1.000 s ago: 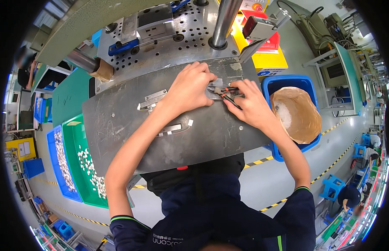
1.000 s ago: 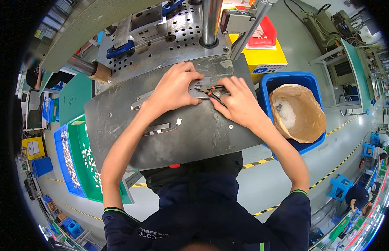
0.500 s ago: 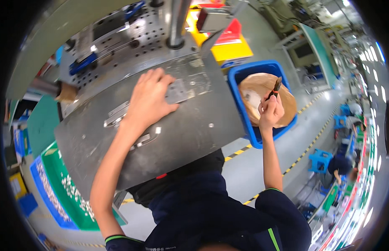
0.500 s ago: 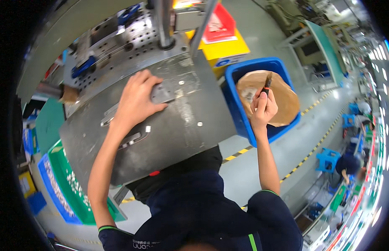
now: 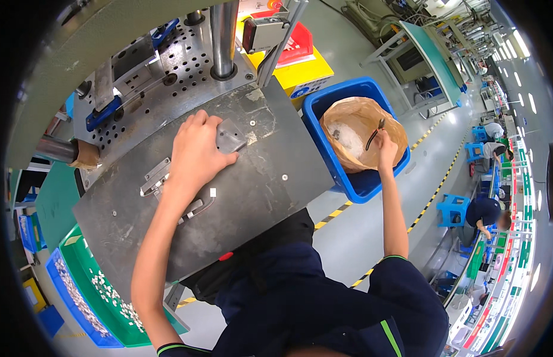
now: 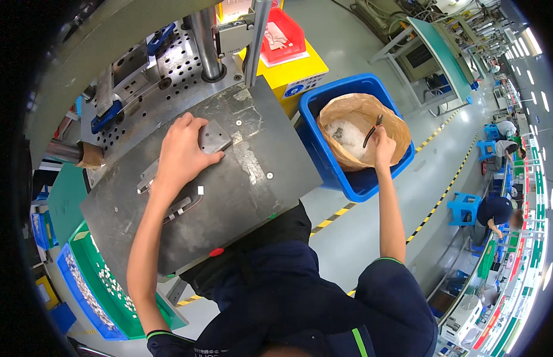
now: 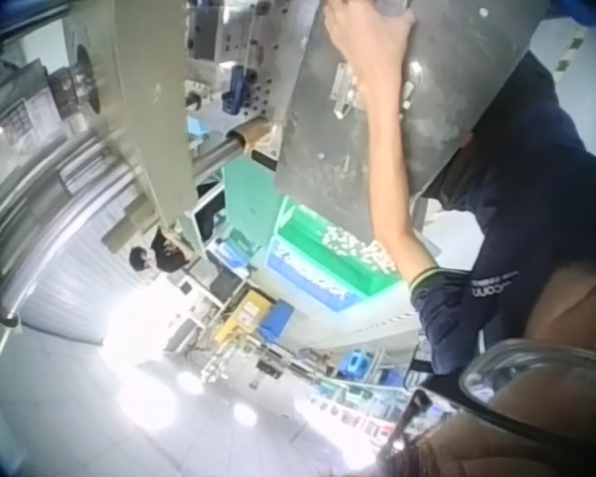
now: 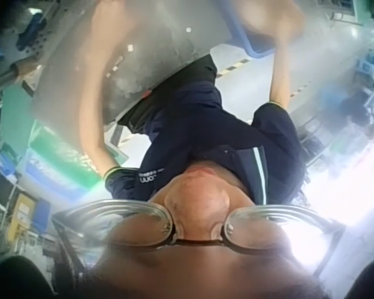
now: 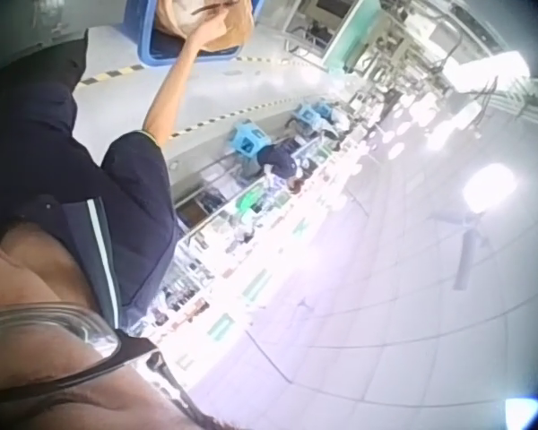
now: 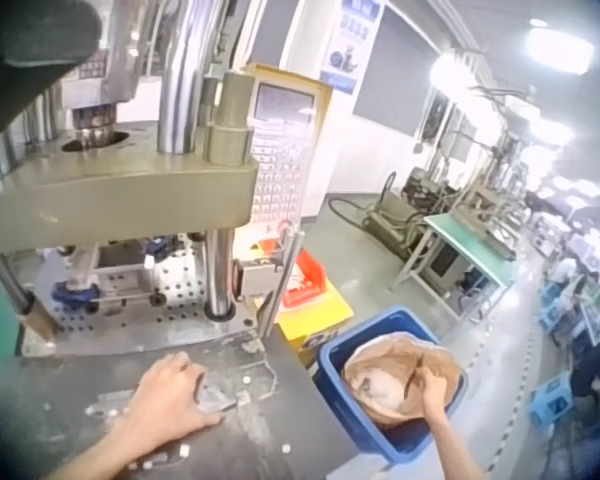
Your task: The person assembles small electronic components by hand, connecting wires to a metal housing unit.
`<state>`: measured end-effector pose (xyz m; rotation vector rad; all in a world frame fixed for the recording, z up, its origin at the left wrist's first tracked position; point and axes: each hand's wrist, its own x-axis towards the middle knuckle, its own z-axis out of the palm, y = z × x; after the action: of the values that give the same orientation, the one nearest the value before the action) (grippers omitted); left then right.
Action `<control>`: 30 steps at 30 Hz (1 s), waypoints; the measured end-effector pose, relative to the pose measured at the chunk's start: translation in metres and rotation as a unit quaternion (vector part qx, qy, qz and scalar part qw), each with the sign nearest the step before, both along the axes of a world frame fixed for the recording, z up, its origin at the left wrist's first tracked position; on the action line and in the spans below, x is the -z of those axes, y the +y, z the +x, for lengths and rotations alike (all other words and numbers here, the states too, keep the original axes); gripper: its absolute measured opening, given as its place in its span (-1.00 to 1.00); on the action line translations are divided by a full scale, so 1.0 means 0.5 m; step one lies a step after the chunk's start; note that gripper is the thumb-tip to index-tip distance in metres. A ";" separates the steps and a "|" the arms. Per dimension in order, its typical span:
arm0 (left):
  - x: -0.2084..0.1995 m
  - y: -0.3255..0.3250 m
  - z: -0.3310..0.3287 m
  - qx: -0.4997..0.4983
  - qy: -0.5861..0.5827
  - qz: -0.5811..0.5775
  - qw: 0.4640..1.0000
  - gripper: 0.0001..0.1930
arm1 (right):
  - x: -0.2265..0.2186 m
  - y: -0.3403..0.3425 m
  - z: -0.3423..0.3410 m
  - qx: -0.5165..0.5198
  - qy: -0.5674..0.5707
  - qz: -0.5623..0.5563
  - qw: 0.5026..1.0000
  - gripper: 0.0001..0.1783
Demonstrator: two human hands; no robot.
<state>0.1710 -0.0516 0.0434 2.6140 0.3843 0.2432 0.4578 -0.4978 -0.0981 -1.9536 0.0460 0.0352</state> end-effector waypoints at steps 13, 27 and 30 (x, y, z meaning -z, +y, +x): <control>0.013 -0.016 -0.006 0.008 -0.045 0.039 0.998 -0.38 | 0.109 -0.045 0.115 -0.142 0.054 -0.210 0.966 -0.61; -0.039 -0.073 -0.155 -0.101 -0.186 -0.653 0.727 -0.35 | -0.279 0.301 -0.372 -0.416 0.026 0.175 0.892 -0.42; -0.021 -0.086 -0.204 -0.100 -0.261 -0.710 0.646 -0.33 | -0.296 0.400 -0.467 -0.513 -0.040 0.157 0.843 -0.58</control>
<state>0.0691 -0.0946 0.0541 0.8562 0.3913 0.4858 0.2243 -0.2978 0.0502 -1.4434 -1.0077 0.6265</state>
